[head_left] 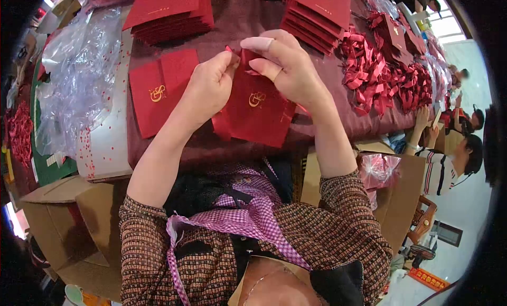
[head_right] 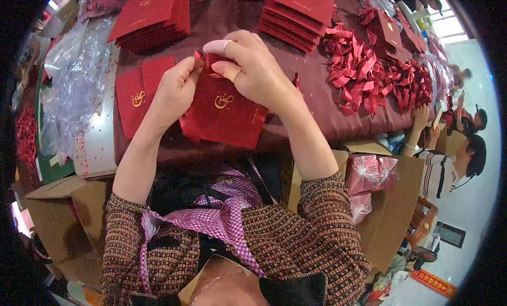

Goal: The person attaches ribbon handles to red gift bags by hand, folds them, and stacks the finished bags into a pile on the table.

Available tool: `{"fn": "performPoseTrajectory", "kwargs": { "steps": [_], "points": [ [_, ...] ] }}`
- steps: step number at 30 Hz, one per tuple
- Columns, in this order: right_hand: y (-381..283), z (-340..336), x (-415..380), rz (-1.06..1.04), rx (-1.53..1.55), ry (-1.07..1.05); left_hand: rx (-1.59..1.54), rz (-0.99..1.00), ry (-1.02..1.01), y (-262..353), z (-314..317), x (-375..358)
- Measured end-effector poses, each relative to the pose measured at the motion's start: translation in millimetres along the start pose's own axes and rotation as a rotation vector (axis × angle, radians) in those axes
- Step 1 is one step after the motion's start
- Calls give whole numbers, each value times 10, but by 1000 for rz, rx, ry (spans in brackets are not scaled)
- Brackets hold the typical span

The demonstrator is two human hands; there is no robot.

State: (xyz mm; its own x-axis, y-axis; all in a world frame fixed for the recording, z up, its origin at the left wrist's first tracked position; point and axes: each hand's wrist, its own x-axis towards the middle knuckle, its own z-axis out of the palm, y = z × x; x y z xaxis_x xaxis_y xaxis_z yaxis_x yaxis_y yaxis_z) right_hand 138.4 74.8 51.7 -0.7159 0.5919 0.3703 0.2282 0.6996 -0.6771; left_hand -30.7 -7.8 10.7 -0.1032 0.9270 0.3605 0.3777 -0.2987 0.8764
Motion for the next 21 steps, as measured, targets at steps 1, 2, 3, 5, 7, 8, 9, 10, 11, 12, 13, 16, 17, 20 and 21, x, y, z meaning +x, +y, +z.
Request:
{"fn": "performPoseTrajectory", "kwargs": {
  "steps": [1, 2, 3, 5, 7, 8, 9, 10, 11, 12, 13, 16, 17, 20, 21],
  "points": [
    [12, 15, 13, -104, -106, 16, 14, -31, -12, 20, -12, 4],
    [20, 29, 15, -208, -213, 34, 29, -60, -23, 31, -24, 6],
    [24, 27, -7, -126, -10, -40, 31, -59, -25, 3, -25, 9],
    [52, 30, -12, -117, 22, -50, 22, 17, 30, -79, -14, 15],
    [68, 39, -29, -106, 54, -62, 44, -1, 9, -62, -21, 8],
    [73, 43, -39, -18, 84, -97, 68, -18, -13, -51, -27, 7],
    [75, 42, -44, 70, 114, -133, 68, -18, -13, -43, -33, 7],
    [74, 46, -45, 70, 115, -132, -13, -58, -54, -38, -41, 3],
    [73, 54, -43, 38, 89, -114, -95, -99, -94, -30, -50, -1],
    [75, 58, -40, 7, 64, -95, -93, -100, -95, 3, -63, -7],
    [85, 57, -40, 7, 65, -94, -145, -149, -127, 49, -80, -16],
    [113, 28, -61, -97, 48, -58, -259, -185, -155, 23, -36, -31],
    [104, 7, -69, -73, 63, -79, -321, -173, -151, -2, -16, -35],
    [133, -49, -66, -78, 58, -123, -84, -27, -155, -27, -3, -29],
    [151, -66, -61, -108, 36, -150, -82, -29, -158, -36, 7, -29]
  ]
}}
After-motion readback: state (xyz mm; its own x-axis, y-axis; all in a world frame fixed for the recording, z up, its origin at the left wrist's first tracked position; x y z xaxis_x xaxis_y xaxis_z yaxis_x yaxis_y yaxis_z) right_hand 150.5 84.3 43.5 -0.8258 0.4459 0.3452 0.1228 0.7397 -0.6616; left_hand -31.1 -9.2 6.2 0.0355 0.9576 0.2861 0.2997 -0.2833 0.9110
